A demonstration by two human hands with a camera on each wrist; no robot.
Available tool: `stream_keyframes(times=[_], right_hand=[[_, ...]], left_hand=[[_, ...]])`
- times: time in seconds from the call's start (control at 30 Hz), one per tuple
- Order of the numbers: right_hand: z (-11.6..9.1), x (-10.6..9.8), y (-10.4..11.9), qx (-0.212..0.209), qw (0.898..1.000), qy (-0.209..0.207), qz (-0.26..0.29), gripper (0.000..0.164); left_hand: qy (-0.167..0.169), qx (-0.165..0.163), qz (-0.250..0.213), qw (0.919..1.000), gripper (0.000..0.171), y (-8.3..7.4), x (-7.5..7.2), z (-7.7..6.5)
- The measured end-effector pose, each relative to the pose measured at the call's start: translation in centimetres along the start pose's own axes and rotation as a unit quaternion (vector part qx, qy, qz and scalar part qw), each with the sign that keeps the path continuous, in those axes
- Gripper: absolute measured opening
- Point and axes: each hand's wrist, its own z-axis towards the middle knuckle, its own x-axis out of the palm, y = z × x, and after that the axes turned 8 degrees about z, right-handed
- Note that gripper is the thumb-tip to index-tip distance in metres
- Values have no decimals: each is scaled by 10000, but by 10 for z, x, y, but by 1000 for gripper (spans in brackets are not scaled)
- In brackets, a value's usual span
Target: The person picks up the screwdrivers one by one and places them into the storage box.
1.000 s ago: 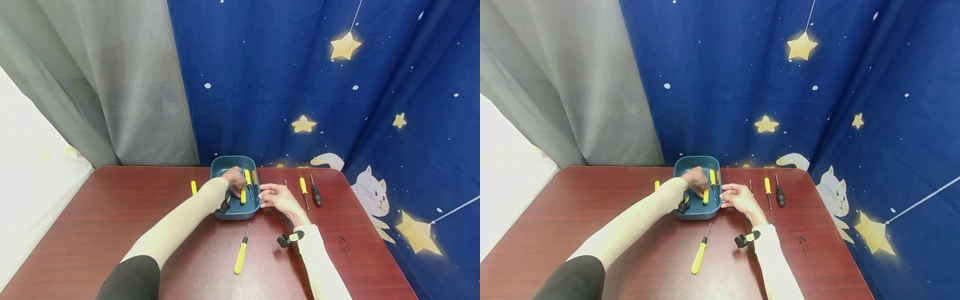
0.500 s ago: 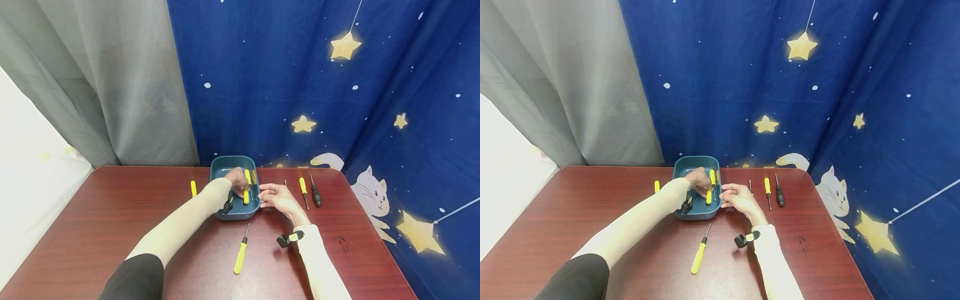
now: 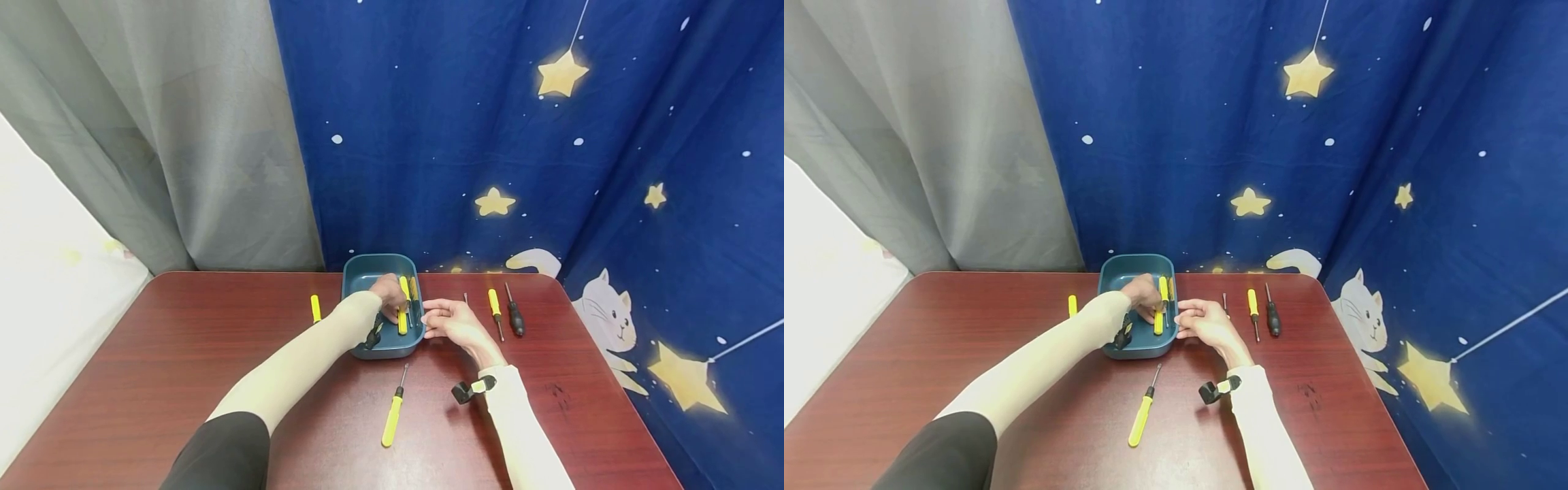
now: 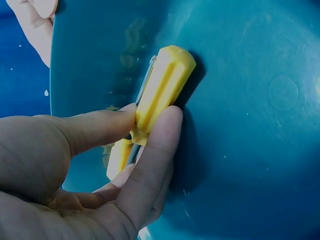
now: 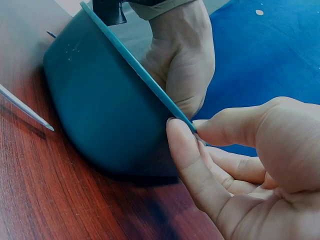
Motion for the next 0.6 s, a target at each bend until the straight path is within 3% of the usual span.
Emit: stream_keyframes(times=[0.47,0.6], right_hand=[[0,0,0,15,10000,4,-18,44],[-1,0,0,22,10000,-16,-25,43]], left_hand=[[58,117,180,9998,37,1,-4,-7],[56,206,514,9984,32,1,-7,-9]])
